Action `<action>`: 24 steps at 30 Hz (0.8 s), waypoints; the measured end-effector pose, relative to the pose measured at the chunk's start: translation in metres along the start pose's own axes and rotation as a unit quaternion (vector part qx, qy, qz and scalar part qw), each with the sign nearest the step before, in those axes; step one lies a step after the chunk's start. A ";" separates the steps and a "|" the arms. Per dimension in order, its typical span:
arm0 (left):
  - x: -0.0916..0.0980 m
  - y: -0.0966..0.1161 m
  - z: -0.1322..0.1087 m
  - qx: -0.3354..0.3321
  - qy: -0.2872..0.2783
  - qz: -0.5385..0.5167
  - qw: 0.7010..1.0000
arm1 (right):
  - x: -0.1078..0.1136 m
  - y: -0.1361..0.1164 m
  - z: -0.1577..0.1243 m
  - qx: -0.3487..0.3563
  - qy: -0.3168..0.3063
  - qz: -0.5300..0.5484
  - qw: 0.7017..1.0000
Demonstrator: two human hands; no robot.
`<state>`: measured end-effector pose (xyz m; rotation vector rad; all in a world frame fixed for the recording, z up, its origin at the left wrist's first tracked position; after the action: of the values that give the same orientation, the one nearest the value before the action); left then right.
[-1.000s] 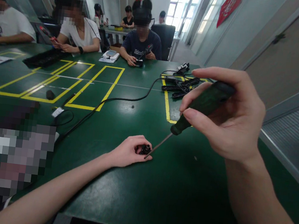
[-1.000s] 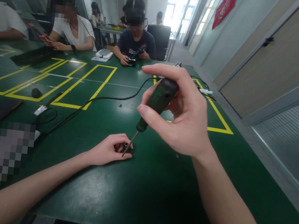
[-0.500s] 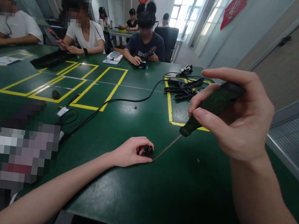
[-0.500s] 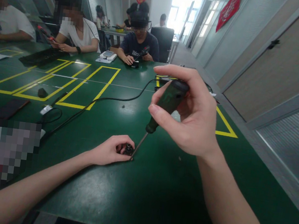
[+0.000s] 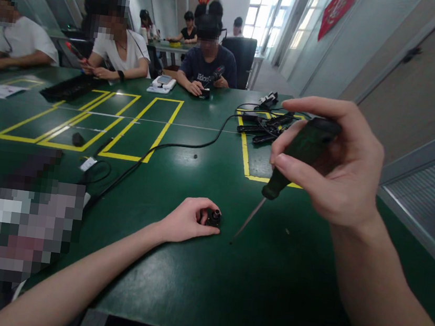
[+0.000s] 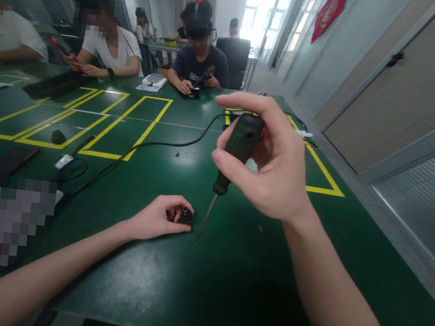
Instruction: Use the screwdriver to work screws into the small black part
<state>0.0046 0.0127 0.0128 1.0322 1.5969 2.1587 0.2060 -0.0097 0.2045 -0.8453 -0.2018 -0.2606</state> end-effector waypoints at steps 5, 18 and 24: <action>0.019 0.001 0.003 -0.002 0.021 0.014 1.000 | 0.001 0.007 0.001 0.001 -0.005 0.007 1.000; 0.207 0.019 -0.043 0.242 0.353 0.482 0.764 | -0.004 0.013 0.002 -0.042 -0.056 -0.019 0.997; 0.207 0.015 -0.052 0.381 0.299 0.483 0.730 | -0.007 0.022 0.003 -0.050 -0.063 -0.013 0.997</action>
<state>-0.1753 0.0915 0.0986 1.8507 2.8999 2.6411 0.2062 0.0081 0.1889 -0.9600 -0.3201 -0.2435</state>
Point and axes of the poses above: each hand's wrist, its own z-axis towards the middle knuckle, its own x-axis out of the back of the hand, y = z × x, the point moved 5 cm from there along z, towards the middle knuckle, and after that the axes turned 11 degrees about -x, right-handed, at the moved point
